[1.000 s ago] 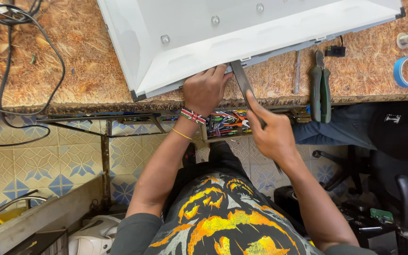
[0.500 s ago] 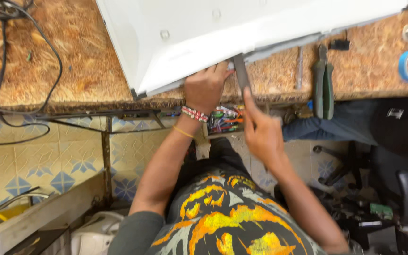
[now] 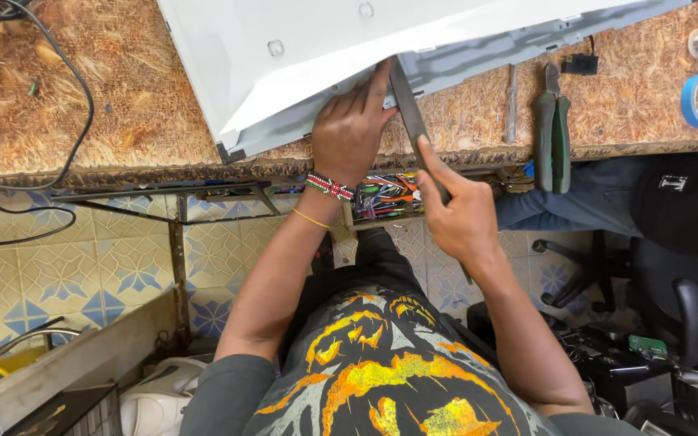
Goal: The person uses pliers and a metal file to work on the bottom edge of a white appliance interior, likely a microwave. They repeatedly file and scrape the edge while holding the appliance steady, then switch to a screwdriver to adjust components near the same area.
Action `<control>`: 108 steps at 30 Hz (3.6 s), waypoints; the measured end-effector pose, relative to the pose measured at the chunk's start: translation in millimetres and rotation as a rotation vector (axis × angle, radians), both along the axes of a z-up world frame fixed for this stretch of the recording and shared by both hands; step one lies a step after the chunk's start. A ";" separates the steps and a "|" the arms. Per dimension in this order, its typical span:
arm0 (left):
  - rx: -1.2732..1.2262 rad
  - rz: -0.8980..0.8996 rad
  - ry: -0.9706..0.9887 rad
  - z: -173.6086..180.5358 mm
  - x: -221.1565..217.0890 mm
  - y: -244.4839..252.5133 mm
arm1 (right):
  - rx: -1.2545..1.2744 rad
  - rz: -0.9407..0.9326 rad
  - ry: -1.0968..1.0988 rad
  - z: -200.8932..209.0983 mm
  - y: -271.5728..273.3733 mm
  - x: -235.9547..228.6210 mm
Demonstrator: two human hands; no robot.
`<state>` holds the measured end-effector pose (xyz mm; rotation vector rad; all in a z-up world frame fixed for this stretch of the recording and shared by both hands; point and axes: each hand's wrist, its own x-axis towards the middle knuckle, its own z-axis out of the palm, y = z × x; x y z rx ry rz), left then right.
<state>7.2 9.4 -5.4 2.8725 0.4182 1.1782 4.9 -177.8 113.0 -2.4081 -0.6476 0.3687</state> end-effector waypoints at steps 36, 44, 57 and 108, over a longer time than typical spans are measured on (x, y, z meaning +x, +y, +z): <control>0.034 0.000 -0.070 -6.6 3.3 -3.3 | 0.216 -0.055 -0.251 -43.0 -58.0 -30.5; -0.029 -0.059 0.033 8.7 -4.7 0.4 | 0.033 0.048 -0.190 -35.7 -48.1 -24.1; -0.032 -0.035 -0.008 5.5 -2.5 -4.0 | -0.088 -0.005 -0.072 -17.1 -28.6 -15.8; -0.065 -0.046 -0.060 1.7 -0.1 -4.6 | -0.132 0.045 -0.146 -33.5 5.7 24.6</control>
